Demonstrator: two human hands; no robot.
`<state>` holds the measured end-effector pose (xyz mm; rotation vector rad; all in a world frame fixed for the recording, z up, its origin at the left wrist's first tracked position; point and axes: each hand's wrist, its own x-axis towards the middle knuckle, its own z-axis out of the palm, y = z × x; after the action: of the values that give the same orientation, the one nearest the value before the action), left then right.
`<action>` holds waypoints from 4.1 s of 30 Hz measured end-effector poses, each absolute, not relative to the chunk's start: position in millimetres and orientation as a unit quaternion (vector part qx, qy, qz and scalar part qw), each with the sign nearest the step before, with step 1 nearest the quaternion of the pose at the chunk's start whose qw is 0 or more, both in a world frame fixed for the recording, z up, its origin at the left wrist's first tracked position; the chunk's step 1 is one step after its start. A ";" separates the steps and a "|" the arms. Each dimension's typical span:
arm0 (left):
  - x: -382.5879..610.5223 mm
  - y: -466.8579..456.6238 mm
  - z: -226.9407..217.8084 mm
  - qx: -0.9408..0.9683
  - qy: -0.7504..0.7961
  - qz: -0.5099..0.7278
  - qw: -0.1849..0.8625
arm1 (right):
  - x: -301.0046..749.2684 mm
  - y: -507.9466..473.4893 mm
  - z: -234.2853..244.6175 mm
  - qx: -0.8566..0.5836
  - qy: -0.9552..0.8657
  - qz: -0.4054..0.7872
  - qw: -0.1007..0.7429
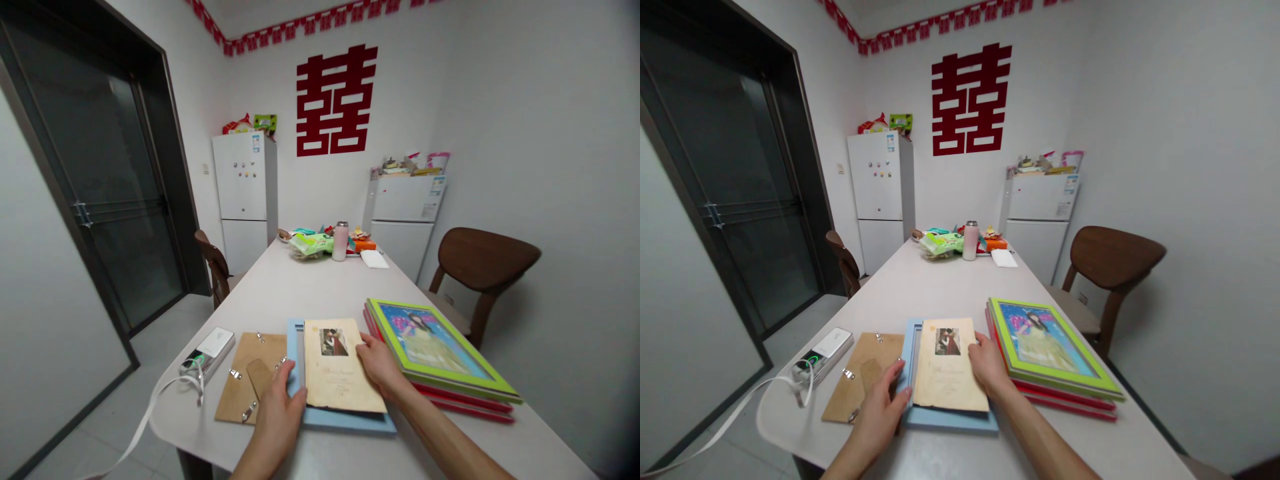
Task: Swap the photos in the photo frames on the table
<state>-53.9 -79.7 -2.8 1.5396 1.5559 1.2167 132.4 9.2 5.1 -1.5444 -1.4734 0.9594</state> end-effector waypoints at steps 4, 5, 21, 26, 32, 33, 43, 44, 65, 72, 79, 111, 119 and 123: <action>-50.5 -86.1 -7.6 0.687 0.597 0.349 0.225 | 130.8 18.6 -5.3 -0.629 -0.608 0.328 0.356; -49.5 -86.8 -8.6 0.697 0.595 0.337 0.216 | 128.1 20.1 -6.6 -0.633 -0.617 0.314 0.346; -58.6 -94.3 -5.3 0.737 0.574 0.315 0.168 | 117.8 6.0 3.5 -0.687 -0.710 0.044 0.150; -115.0 -109.3 -3.5 0.718 0.638 0.243 0.134 | 93.8 -18.8 17.1 -0.577 -0.788 0.054 0.210; -150.3 -118.9 -10.4 0.695 0.696 0.152 0.097 | 32.9 -66.0 19.2 -0.407 -0.891 0.090 0.177; -150.4 -118.9 -13.4 0.698 0.694 0.153 0.091 | 26.1 -69.3 16.6 -0.405 -0.894 0.090 0.170; -155.7 -104.5 -22.9 0.738 0.589 0.317 -0.089 | 30.9 -69.0 20.9 -0.396 -0.827 0.208 0.342; -153.6 -103.2 -15.6 0.740 0.575 0.329 -0.113 | 34.2 -69.4 26.5 -0.389 -0.823 0.206 0.358; -35.4 -80.7 -1.3 0.777 0.601 0.163 0.095 | 155.9 -45.5 -3.1 -0.479 -0.841 0.122 0.220; -34.3 -83.1 1.9 0.775 0.609 0.135 0.102 | 153.3 -43.2 -6.5 -0.467 -0.851 0.095 0.223; -33.5 -89.5 4.2 0.794 0.573 0.160 0.123 | 147.8 -41.2 -2.8 -0.483 -0.848 0.079 0.202; -35.8 -93.2 -3.0 0.771 0.579 0.217 0.151 | 89.2 51.9 -0.6 -0.564 -0.807 0.035 0.174; -36.4 -91.7 -6.1 0.767 0.574 0.233 0.165 | 69.8 84.9 -15.7 -0.605 -0.772 0.064 0.183; -37.3 -90.2 -7.3 0.766 0.572 0.237 0.174 | 73.3 86.4 -16.7 -0.590 -0.780 0.077 0.191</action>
<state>-37.3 -90.2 -7.3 2.1712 1.6202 0.6716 73.3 86.4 -16.7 -1.6577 -2.1917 0.2168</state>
